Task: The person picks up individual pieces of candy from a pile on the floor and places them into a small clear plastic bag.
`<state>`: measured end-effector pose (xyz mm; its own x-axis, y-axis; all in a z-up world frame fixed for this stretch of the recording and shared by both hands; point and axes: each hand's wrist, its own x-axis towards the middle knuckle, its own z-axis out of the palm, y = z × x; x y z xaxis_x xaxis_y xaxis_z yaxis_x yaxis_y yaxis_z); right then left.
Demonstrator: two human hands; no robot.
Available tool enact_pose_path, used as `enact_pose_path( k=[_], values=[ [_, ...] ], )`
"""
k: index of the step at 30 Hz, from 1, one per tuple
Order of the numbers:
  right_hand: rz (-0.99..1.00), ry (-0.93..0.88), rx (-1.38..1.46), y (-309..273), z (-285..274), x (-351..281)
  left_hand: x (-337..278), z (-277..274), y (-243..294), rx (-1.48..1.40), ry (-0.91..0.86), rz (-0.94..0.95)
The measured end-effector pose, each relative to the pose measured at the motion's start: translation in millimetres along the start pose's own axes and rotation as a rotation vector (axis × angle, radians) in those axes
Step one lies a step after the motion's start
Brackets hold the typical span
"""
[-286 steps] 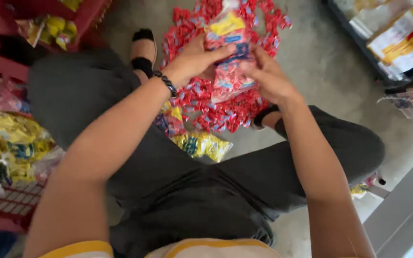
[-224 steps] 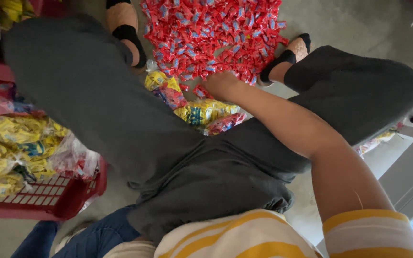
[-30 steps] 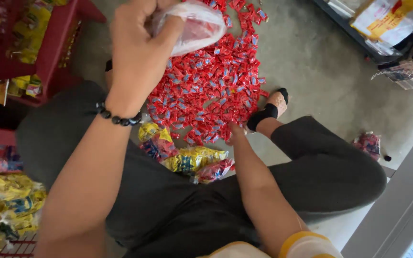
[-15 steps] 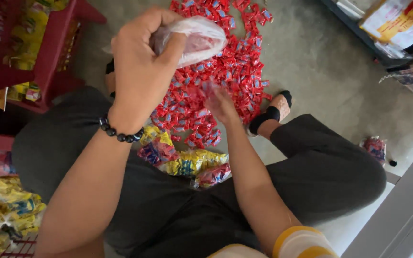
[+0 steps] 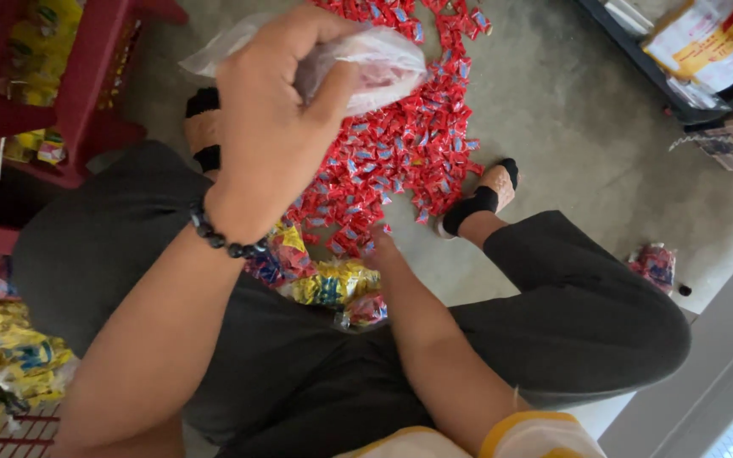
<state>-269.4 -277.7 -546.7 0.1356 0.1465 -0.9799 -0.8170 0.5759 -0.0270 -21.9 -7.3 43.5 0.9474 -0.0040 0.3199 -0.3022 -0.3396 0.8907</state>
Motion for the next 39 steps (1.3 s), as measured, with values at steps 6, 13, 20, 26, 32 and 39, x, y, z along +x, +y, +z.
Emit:
enact_pose_path(
  k=[6, 13, 20, 26, 32, 39],
  values=[
    [0.091, -0.289, 0.326, -21.8, 97.3, -45.9, 2.6, 1.1, 2.2, 0.058, 0.037, 0.0],
    [-0.535, -0.275, 0.065, -111.1, 182.8, -147.2, 1.6, 0.1, 1.8, 0.02, 0.03, 0.017],
    [-0.943, -0.554, -2.01, -8.8, 87.3, -14.2, -1.7, -10.0, 4.7, 0.015, 0.02, 0.029],
    [-0.484, -0.259, -2.088, 14.1, 123.7, -92.3, -3.1, -15.4, 4.9, 0.024, 0.024, 0.006],
    [-1.012, -0.236, -1.591, 1.4, 148.3, -77.9, -4.5, -16.8, 2.0, 0.046, 0.028, 0.03],
    [-1.243, -0.624, -1.749, 23.0, 154.4, -99.1, -7.4, -9.6, -0.4, 0.027, 0.039, 0.01]
  ],
)
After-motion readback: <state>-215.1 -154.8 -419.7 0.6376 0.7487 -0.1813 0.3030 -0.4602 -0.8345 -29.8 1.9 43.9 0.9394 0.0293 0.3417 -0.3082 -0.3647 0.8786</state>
